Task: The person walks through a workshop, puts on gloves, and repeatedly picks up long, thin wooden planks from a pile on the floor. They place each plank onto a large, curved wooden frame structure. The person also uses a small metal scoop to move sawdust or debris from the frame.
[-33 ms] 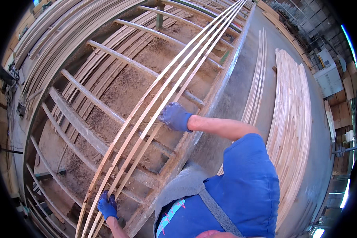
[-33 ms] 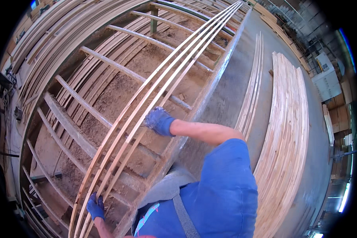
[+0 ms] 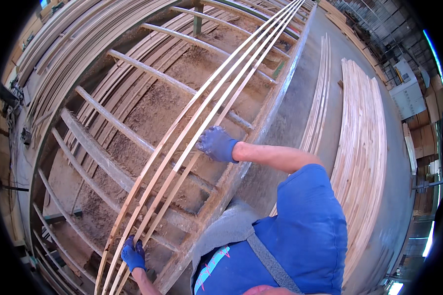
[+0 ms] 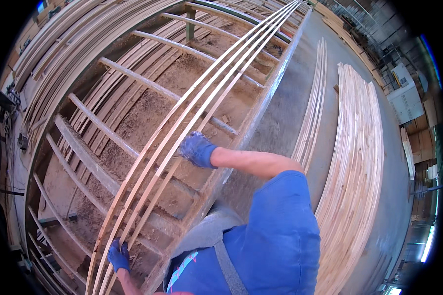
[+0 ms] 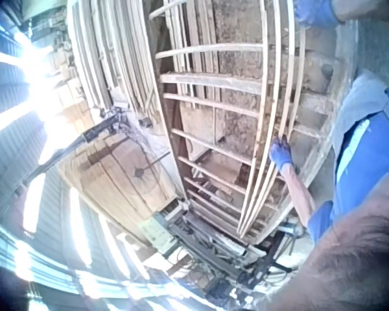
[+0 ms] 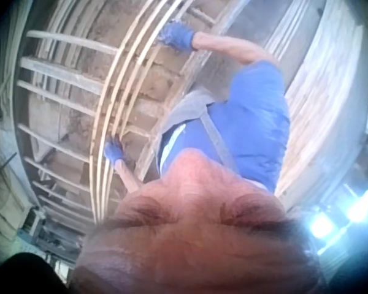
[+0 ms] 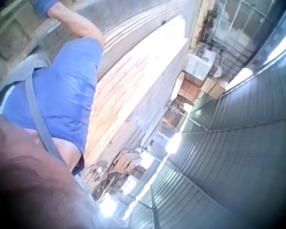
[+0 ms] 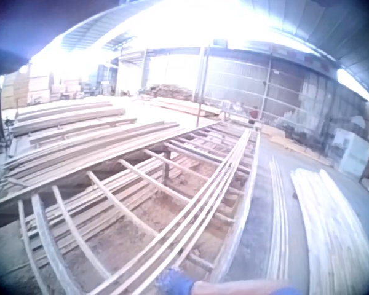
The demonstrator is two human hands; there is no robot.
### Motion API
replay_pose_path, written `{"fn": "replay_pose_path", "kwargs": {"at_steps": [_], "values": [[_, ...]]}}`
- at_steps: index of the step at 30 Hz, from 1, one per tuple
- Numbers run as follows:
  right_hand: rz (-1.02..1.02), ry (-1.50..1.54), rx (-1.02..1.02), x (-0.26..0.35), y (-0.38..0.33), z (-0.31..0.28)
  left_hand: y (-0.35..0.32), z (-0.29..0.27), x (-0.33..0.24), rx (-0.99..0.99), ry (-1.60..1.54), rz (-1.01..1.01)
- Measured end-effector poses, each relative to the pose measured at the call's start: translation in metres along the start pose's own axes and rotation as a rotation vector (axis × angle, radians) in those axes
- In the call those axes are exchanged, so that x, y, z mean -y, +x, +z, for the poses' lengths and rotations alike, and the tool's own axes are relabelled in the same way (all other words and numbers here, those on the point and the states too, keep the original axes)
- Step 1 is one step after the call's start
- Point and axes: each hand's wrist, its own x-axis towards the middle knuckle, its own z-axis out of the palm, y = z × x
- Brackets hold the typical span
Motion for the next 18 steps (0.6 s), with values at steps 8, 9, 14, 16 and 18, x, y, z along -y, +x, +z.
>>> {"fn": "replay_pose_path", "kwargs": {"at_steps": [8,9,14,16,18], "values": [[0.06,-0.025,0.064,-0.003,0.008,0.006,-0.001,0.004,0.013,0.068,0.078,-0.014],[0.081,-0.008,0.111,-0.005,0.0,0.004,-0.001,0.004,0.005,0.077,0.076,-0.005],[0.031,-0.005,-0.047,-0.014,-0.015,0.02,0.004,0.012,0.001,0.017,0.088,0.001],[0.066,0.008,0.013,-0.019,-0.019,0.024,0.008,0.01,-0.008,0.011,0.109,0.018],[0.087,0.004,0.071,-0.02,-0.015,0.027,0.006,0.008,-0.014,-0.033,0.102,0.003]]}}
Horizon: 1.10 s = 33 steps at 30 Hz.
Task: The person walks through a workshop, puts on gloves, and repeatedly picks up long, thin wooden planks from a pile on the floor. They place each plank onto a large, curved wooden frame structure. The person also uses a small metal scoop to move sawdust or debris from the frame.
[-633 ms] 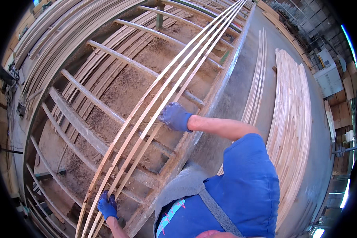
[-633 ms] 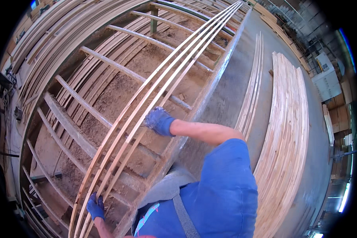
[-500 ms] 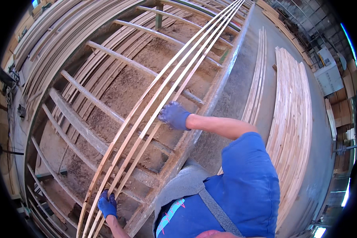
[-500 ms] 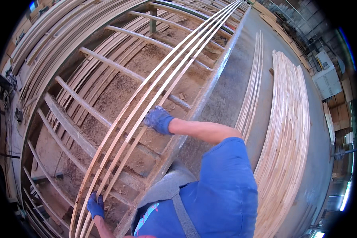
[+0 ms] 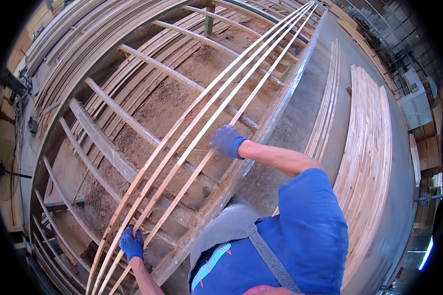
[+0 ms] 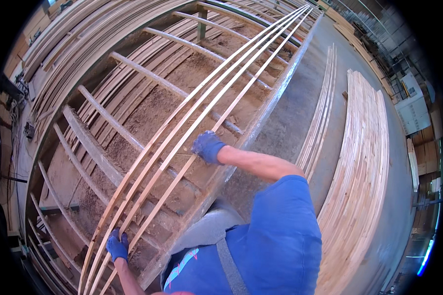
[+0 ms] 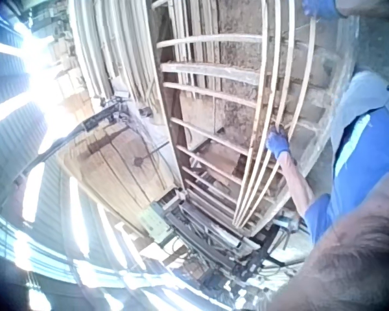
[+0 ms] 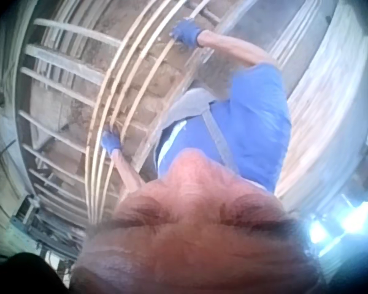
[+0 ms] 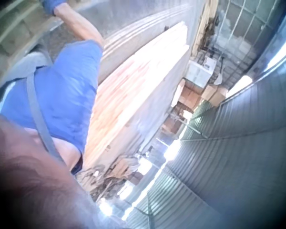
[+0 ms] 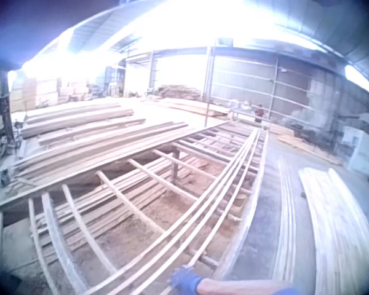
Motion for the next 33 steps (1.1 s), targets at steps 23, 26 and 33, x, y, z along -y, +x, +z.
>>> {"fn": "replay_pose_path", "kwargs": {"at_steps": [23,26,33], "values": [[-0.251,-0.011,-0.161,0.012,-0.006,0.026,-0.126,0.002,0.025,-0.139,0.166,-0.387],[-0.121,-0.147,-0.076,0.031,-0.005,0.02,-0.124,0.035,0.042,-0.3,0.177,-0.347],[-0.329,-0.079,-0.125,0.261,0.009,-0.052,-0.198,-0.008,0.066,-0.555,-0.105,-0.143]]}}
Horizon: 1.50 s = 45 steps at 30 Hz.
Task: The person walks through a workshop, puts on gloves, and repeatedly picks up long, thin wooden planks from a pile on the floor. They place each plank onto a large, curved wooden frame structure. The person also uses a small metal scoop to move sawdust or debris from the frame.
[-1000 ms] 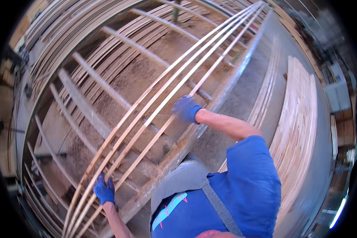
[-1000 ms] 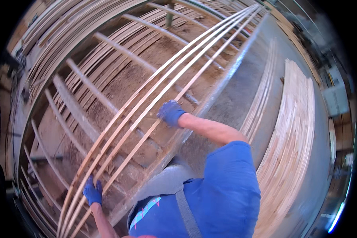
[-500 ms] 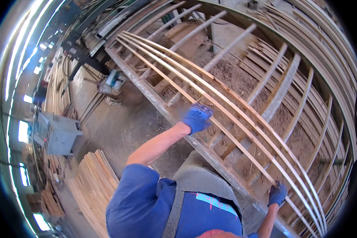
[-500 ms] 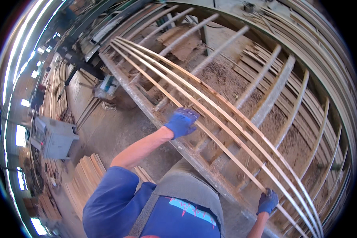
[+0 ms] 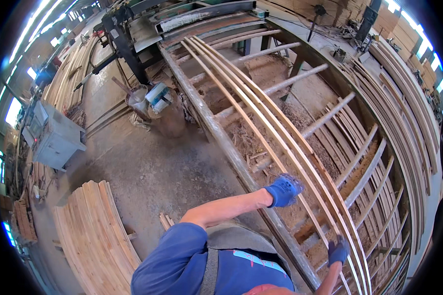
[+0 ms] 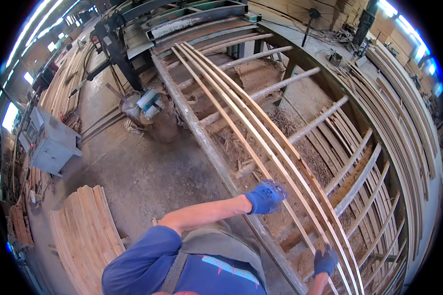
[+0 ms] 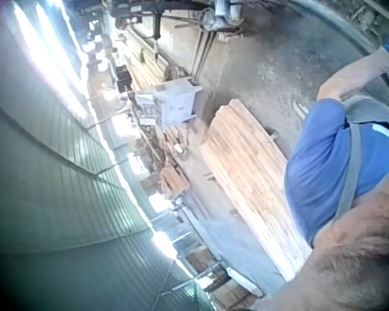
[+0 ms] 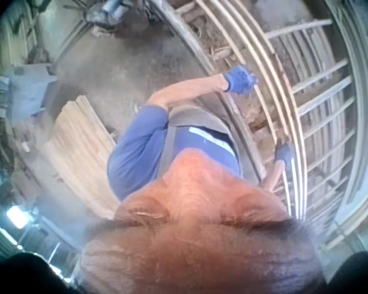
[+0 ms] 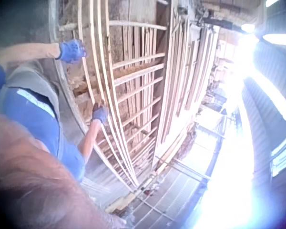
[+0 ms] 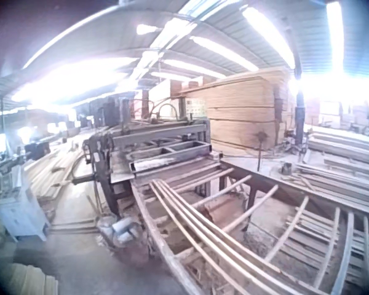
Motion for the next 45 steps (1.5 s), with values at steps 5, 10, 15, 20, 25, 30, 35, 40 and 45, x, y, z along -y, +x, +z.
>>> {"fn": "replay_pose_path", "kwargs": {"at_steps": [5,10,15,20,25,30,35,40,45], "values": [[-0.392,0.375,-0.065,0.193,0.098,-0.043,-0.052,-0.073,0.063,0.057,-0.135,-0.052],[-0.657,0.337,-0.208,0.337,0.216,-0.044,-0.093,-0.131,0.143,0.095,-0.097,-0.338],[-0.648,0.439,-0.307,0.48,0.327,-0.062,-0.134,-0.183,0.237,-0.033,-0.027,-0.419],[-0.747,0.173,-0.255,0.57,0.391,-0.043,-0.193,-0.229,0.317,0.023,0.053,-0.652],[-0.678,0.028,-0.14,0.599,0.406,-0.03,-0.279,-0.246,0.344,-0.02,-0.061,-1.15],[-0.436,0.343,-0.228,0.627,0.413,-0.028,-0.369,-0.21,0.335,0.18,-0.279,-1.425],[-0.591,0.231,-0.274,0.633,0.436,-0.005,-0.384,-0.206,0.371,0.222,-0.33,-1.422],[-0.629,0.204,-0.156,0.648,0.434,-0.022,-0.394,-0.207,0.396,0.039,-0.438,-1.481],[-0.64,0.164,-0.128,0.644,0.445,-0.003,-0.416,-0.208,0.416,0.174,-0.407,-1.438]]}}
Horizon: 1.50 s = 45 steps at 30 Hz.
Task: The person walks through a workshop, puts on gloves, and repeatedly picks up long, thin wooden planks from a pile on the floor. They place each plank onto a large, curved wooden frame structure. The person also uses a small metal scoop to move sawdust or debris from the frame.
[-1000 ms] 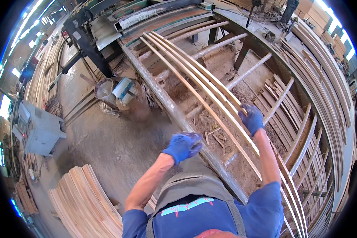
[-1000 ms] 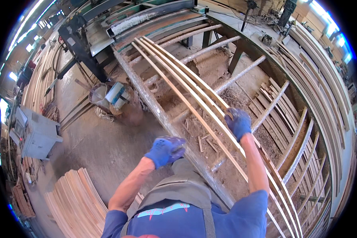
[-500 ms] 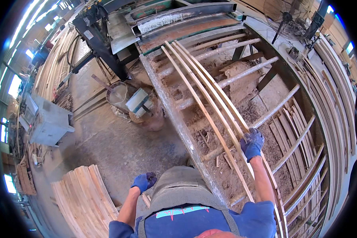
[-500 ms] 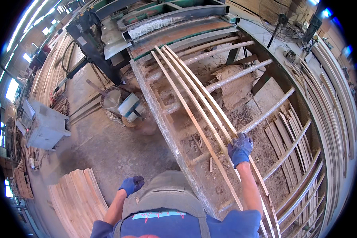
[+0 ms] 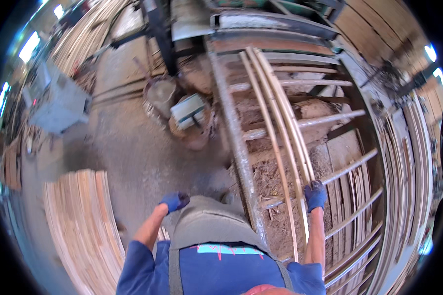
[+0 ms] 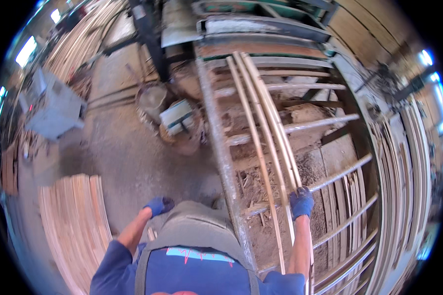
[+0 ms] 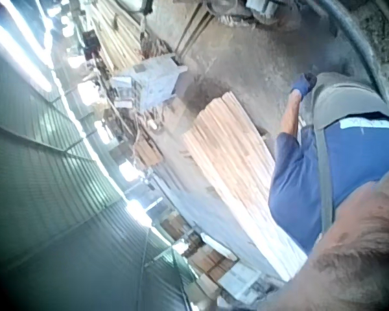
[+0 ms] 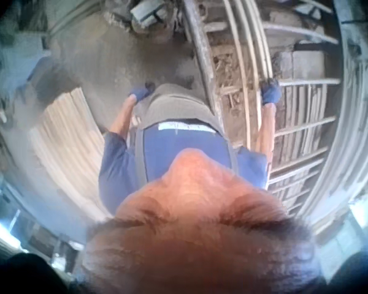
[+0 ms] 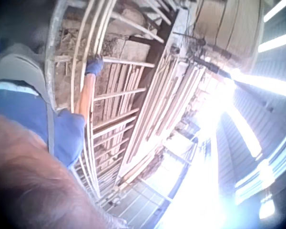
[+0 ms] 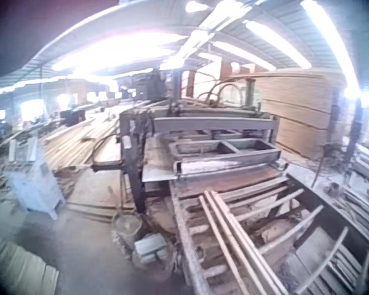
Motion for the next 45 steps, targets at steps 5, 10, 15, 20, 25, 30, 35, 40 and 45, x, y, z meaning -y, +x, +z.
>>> {"fn": "replay_pose_path", "kwargs": {"at_steps": [5,10,15,20,25,30,35,40,45], "values": [[-0.002,0.064,0.042,0.014,0.01,0.0,0.009,0.0,0.015,-0.018,-0.088,-0.022],[-0.027,0.046,-0.026,0.004,0.024,-0.003,0.008,0.0,0.046,0.03,-0.301,-0.059],[-0.018,0.09,-0.011,0.003,0.055,0.01,-0.007,0.019,0.106,0.015,-0.303,-0.143],[-0.294,-0.015,0.026,-0.015,0.049,0.031,-0.014,0.052,0.147,-0.087,-0.355,-0.304],[-0.72,-0.849,0.025,-0.061,0.038,0.039,-0.054,0.049,0.135,-0.299,-0.409,-0.227],[-0.364,0.165,-0.047,0.148,0.069,-0.033,-0.122,0.083,0.168,-0.438,-0.623,-0.448],[-0.807,0.557,0.233,0.393,0.021,0.017,-0.178,0.129,0.232,-0.601,-0.758,-0.557],[-1.108,0.165,0.95,0.56,-0.057,0.112,-0.219,0.187,0.316,-0.908,-0.761,-0.769],[-1.332,-0.239,1.088,0.719,-0.059,0.225,-0.269,0.208,0.339,-1.453,-1.184,-0.681]]}}
